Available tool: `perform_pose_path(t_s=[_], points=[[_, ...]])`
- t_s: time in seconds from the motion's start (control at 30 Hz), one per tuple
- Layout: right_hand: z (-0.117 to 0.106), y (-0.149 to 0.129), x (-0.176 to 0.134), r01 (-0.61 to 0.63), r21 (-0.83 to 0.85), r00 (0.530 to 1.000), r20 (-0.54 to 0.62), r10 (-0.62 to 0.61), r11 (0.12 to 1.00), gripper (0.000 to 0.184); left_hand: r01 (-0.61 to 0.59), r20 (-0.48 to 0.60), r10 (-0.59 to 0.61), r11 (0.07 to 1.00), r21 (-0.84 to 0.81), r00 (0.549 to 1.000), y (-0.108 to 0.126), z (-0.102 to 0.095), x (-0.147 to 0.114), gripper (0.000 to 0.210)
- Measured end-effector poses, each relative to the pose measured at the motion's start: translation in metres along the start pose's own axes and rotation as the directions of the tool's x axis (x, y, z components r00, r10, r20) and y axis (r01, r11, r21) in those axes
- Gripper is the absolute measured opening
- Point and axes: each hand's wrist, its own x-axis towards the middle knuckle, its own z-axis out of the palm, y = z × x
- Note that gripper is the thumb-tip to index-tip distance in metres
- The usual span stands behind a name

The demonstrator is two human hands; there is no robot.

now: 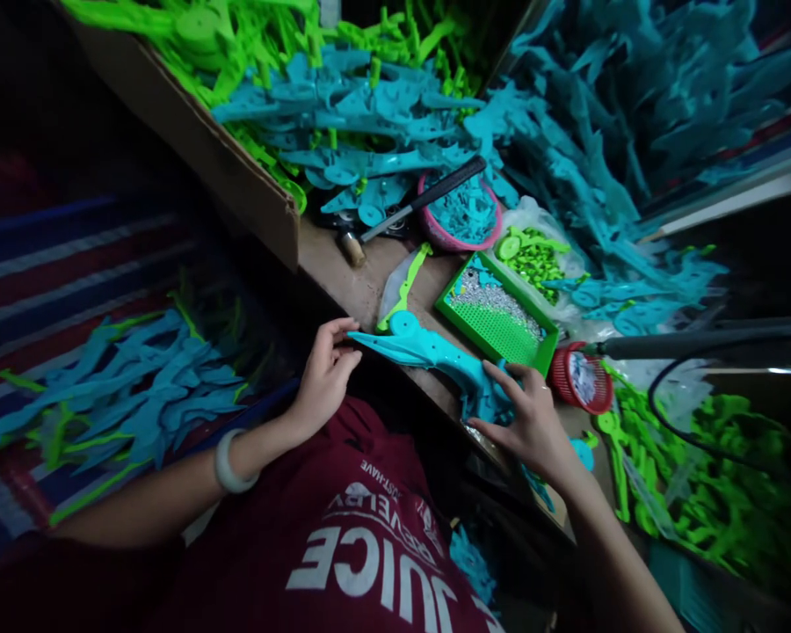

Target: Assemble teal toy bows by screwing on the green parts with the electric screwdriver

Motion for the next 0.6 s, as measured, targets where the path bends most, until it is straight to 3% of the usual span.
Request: perform_pose_path(t_s=[0.1, 0.23, 0.33, 0.43, 0.53, 0.6], points=[[0.005, 0.000, 0.001, -0.014, 0.029, 0.998, 0.061, 0.012, 0.999, 0.077, -0.091, 0.133, 0.084, 0.995, 0.046, 0.988, 0.016, -0.005, 0.018, 0.035], [0.003, 0.002, 0.004, -0.063, 0.135, 0.990, 0.132, 0.045, 0.989, 0.081, -0.235, 0.415, 0.088, 0.919, 0.317, 0.906, 0.035, -0.013, 0.043, 0.049], [-0.004, 0.002, 0.006, -0.075, 0.182, 0.989, 0.139, 0.049, 0.981, 0.085, -0.396, 0.489, 0.122, 0.764, 0.510, 0.864, 0.037, -0.015, 0.054, 0.067], [-0.011, 0.000, 0.006, -0.072, 0.204, 0.987, 0.158, 0.039, 0.976, 0.090, -0.577, 0.575, 0.220, 0.589, 0.566, 0.788, 0.036, -0.013, 0.055, 0.058], [-0.021, 0.004, -0.001, -0.056, 0.268, 0.974, 0.228, -0.007, 0.962, 0.090, -0.688, 0.610, 0.319, 0.373, 0.622, 0.725, 0.039, -0.010, 0.042, 0.049], [-0.034, 0.014, -0.013, -0.062, 0.275, 0.987, 0.162, 0.017, 0.959, 0.083, -0.736, 0.626, 0.410, 0.210, 0.643, 0.664, 0.043, -0.008, 0.029, 0.061]])
